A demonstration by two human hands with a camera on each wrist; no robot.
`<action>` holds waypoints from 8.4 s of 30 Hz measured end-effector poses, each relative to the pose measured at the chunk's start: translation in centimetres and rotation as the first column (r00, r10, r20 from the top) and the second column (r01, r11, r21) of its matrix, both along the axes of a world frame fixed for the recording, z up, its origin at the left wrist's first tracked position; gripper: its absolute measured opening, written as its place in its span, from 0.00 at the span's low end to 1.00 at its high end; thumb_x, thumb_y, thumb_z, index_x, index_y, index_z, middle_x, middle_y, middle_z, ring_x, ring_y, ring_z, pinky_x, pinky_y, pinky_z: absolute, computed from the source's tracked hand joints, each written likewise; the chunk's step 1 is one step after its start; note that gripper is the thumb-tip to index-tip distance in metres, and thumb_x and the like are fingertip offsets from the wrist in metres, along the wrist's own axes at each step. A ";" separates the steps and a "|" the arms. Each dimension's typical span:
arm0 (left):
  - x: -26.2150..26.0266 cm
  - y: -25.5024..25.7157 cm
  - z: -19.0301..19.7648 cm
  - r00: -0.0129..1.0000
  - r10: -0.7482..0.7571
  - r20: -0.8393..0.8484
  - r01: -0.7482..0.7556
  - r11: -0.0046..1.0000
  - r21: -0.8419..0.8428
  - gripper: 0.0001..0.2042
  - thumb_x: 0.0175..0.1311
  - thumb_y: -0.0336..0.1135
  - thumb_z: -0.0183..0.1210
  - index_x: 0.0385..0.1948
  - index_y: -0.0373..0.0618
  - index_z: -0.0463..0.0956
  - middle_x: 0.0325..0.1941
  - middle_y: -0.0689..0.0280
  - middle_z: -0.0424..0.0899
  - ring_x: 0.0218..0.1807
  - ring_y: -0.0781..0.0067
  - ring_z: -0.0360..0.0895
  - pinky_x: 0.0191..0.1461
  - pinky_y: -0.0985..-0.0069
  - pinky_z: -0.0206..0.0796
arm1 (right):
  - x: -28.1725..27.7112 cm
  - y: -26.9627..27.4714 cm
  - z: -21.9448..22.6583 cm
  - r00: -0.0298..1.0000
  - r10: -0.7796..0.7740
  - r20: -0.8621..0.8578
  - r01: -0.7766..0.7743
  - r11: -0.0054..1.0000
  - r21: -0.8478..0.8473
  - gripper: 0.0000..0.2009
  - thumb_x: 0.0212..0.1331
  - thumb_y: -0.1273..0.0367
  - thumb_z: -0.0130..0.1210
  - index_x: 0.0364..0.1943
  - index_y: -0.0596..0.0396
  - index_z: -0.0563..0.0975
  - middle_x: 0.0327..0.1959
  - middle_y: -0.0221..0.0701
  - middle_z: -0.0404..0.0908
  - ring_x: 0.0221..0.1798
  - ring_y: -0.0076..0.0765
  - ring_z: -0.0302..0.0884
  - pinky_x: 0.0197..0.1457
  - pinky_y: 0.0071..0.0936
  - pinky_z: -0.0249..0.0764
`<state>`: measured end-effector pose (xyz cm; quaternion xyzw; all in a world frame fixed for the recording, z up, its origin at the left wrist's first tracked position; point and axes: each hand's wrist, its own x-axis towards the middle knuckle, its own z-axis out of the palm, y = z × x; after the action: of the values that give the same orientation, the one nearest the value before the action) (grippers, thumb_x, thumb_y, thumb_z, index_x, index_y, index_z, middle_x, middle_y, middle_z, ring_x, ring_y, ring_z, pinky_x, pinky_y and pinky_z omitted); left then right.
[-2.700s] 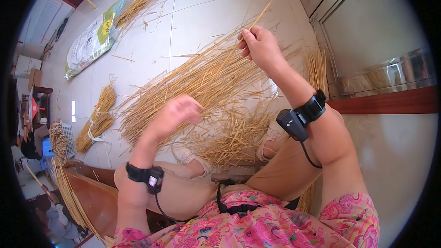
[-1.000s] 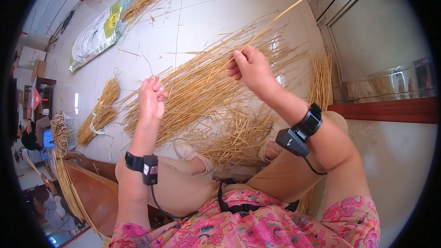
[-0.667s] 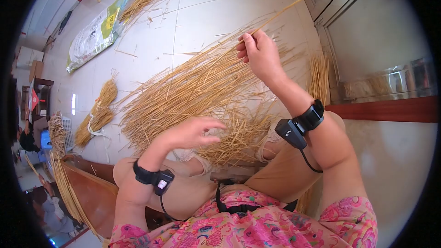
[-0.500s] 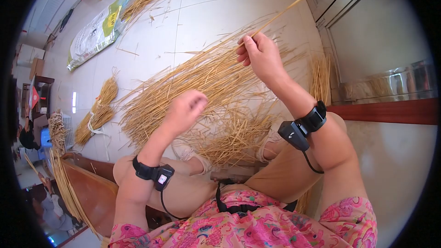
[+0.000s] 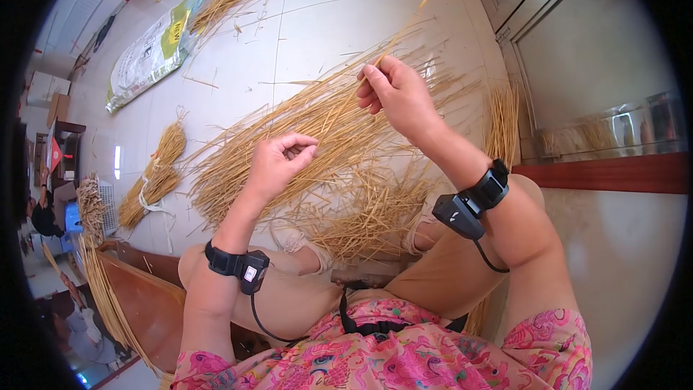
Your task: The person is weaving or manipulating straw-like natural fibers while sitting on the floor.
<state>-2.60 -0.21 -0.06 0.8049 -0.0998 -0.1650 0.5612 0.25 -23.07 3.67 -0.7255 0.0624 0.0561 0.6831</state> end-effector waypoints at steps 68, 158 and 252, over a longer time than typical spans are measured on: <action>0.3 0.5 0.5 0.845 -0.164 -0.509 0.050 0.972 -0.230 0.05 0.58 0.26 0.54 0.33 0.35 0.75 0.28 0.61 0.81 0.23 0.83 0.74 0.27 0.86 0.68 | -0.1 -0.7 0.7 0.947 0.313 -0.069 -0.311 0.950 0.039 0.10 0.67 0.66 0.42 0.37 0.58 0.71 0.29 0.29 0.75 0.31 0.21 0.74 0.35 0.18 0.72; 1.0 0.6 -1.4 0.874 0.348 -0.340 -0.401 0.911 -0.098 0.02 0.55 0.24 0.52 0.25 0.39 0.72 0.25 0.66 0.79 0.20 0.86 0.68 0.24 0.88 0.61 | -0.5 0.3 -0.4 0.999 0.036 0.036 -0.039 0.995 0.090 0.08 0.64 0.68 0.48 0.35 0.60 0.72 0.30 0.33 0.78 0.30 0.23 0.77 0.31 0.17 0.73; 1.6 -1.0 -1.3 0.944 0.308 0.120 -0.279 0.938 -0.206 0.13 0.65 0.37 0.50 0.26 0.36 0.74 0.20 0.61 0.79 0.23 0.75 0.78 0.26 0.77 0.68 | -3.7 4.3 -2.3 0.975 0.175 -0.138 -0.123 0.940 0.319 0.05 0.63 0.70 0.48 0.35 0.57 0.70 0.32 0.34 0.80 0.32 0.23 0.77 0.32 0.18 0.73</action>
<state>-1.05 -1.21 -1.31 0.7648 -0.0354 -0.0079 0.6432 -3.40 -18.73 1.40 -0.6054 0.0538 0.1765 0.7742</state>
